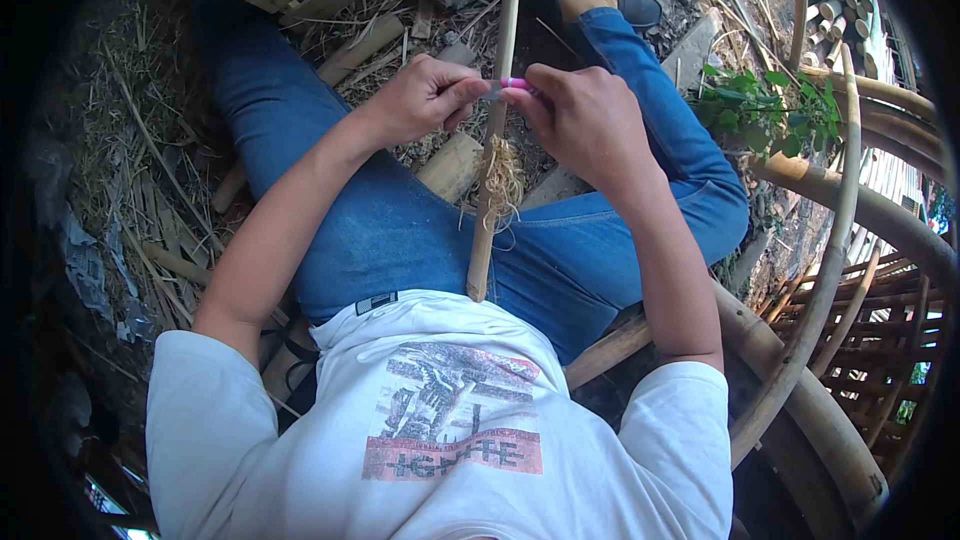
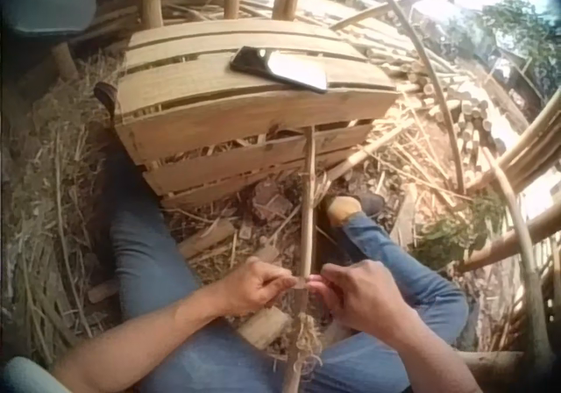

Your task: The person uses a small knife to shave and strip thin outer layers from a bamboo stalk while holding it upright between their legs.

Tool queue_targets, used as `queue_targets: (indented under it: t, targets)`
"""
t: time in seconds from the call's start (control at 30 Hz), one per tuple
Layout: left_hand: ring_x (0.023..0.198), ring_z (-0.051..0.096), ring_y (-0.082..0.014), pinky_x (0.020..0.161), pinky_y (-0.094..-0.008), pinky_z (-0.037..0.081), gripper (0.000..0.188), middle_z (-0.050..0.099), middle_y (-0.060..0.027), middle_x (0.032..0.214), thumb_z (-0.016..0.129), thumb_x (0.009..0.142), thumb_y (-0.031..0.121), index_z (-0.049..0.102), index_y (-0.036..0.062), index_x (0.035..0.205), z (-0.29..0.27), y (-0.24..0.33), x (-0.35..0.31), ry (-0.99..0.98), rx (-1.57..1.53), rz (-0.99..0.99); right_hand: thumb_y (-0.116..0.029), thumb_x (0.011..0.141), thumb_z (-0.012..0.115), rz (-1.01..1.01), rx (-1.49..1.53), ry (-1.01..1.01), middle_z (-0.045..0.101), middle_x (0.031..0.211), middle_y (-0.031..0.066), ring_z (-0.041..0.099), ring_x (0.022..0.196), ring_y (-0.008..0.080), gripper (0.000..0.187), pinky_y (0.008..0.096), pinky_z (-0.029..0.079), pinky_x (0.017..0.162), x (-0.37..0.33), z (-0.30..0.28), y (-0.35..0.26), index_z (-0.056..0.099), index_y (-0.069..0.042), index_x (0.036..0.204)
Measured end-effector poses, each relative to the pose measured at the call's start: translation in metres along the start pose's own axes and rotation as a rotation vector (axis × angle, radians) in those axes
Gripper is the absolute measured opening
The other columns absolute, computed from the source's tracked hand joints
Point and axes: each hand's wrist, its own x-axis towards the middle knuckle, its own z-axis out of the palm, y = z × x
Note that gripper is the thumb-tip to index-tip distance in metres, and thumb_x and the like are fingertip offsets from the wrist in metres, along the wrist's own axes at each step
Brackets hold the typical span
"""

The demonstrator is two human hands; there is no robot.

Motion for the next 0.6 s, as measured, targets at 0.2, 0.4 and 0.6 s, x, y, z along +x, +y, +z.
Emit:
queue_targets:
  t: [0.2,0.4,0.6]
  targets:
    - [0.057,0.052,-0.0057,0.055,-0.0256,0.043,0.039,0.057,0.0009,0.06,0.055,0.102,0.033,0.067,0.0015,0.082,-0.009,-0.008,0.024,0.008,0.008,0.001,-0.037,0.091,0.064,-0.021,-0.025,0.012,0.061,0.061,0.0147,0.062,0.06,0.0367,0.03,0.0461,0.049,0.056,0.019,-0.008,0.017,0.069,-0.008,0.086]
    - [0.058,0.05,-0.0049,0.055,-0.0247,0.042,0.04,0.055,0.0028,0.061,0.054,0.102,0.039,0.07,0.003,0.095,-0.04,-0.018,0.074,0.151,0.052,0.027,-0.039,0.093,0.061,-0.092,-0.154,0.075,0.066,0.072,0.0141,0.065,0.071,0.0357,0.03,0.0459,0.052,0.063,0.08,-0.017,0.053,0.072,-0.011,0.094]
    - [0.054,0.049,-0.0045,0.052,-0.0246,0.04,0.04,0.054,0.0032,0.059,0.051,0.103,0.04,0.069,0.0047,0.095,-0.043,-0.027,0.077,0.136,0.026,0.074,-0.036,0.094,0.06,-0.184,-0.105,0.07,0.069,0.076,0.0121,0.067,0.073,0.0333,0.029,0.0443,0.053,0.065,0.092,-0.014,0.063,0.074,-0.011,0.098]
